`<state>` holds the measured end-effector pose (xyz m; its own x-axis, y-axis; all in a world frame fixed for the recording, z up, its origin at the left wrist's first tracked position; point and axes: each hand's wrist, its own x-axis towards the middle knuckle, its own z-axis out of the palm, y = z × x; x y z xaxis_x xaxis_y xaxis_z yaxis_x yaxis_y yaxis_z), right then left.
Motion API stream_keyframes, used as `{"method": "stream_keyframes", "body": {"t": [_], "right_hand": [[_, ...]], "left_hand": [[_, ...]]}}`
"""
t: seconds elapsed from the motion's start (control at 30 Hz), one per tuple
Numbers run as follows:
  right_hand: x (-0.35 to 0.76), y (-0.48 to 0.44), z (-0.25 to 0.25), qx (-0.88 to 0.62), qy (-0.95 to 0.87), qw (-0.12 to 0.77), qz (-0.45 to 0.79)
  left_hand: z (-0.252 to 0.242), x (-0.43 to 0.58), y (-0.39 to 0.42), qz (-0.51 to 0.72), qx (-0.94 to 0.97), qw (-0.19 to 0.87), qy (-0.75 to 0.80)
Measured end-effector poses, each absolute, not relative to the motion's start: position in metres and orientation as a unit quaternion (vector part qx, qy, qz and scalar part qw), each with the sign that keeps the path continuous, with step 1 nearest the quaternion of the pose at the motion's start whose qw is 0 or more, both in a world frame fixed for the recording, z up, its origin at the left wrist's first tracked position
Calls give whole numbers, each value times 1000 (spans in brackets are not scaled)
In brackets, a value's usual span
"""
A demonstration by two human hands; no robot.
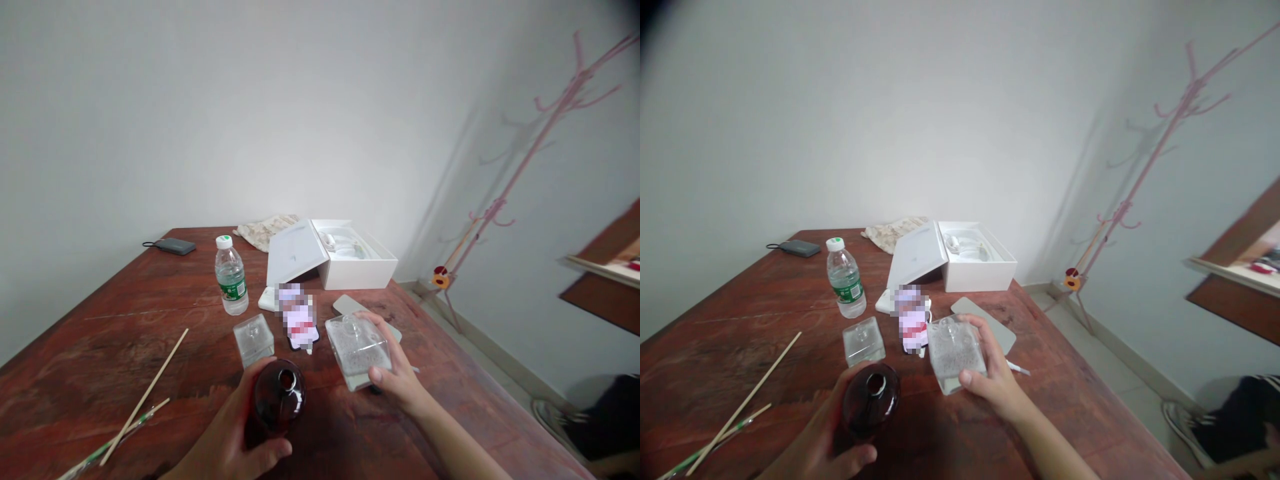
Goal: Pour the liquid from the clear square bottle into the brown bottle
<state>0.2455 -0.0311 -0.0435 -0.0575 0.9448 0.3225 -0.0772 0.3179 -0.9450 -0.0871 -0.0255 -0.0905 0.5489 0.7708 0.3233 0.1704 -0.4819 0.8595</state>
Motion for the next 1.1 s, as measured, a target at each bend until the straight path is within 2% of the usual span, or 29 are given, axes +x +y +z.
{"method": "stream_keyframes", "body": {"t": [0.7,1.1], "right_hand": [[247,-31,-45,-391,-574,572,436],[258,-32,-54,-397,-584,552,444]], "left_hand": [[-93,-90,-26,351,785,412,302],[-63,-78,-35,360,721,504,310]]}}
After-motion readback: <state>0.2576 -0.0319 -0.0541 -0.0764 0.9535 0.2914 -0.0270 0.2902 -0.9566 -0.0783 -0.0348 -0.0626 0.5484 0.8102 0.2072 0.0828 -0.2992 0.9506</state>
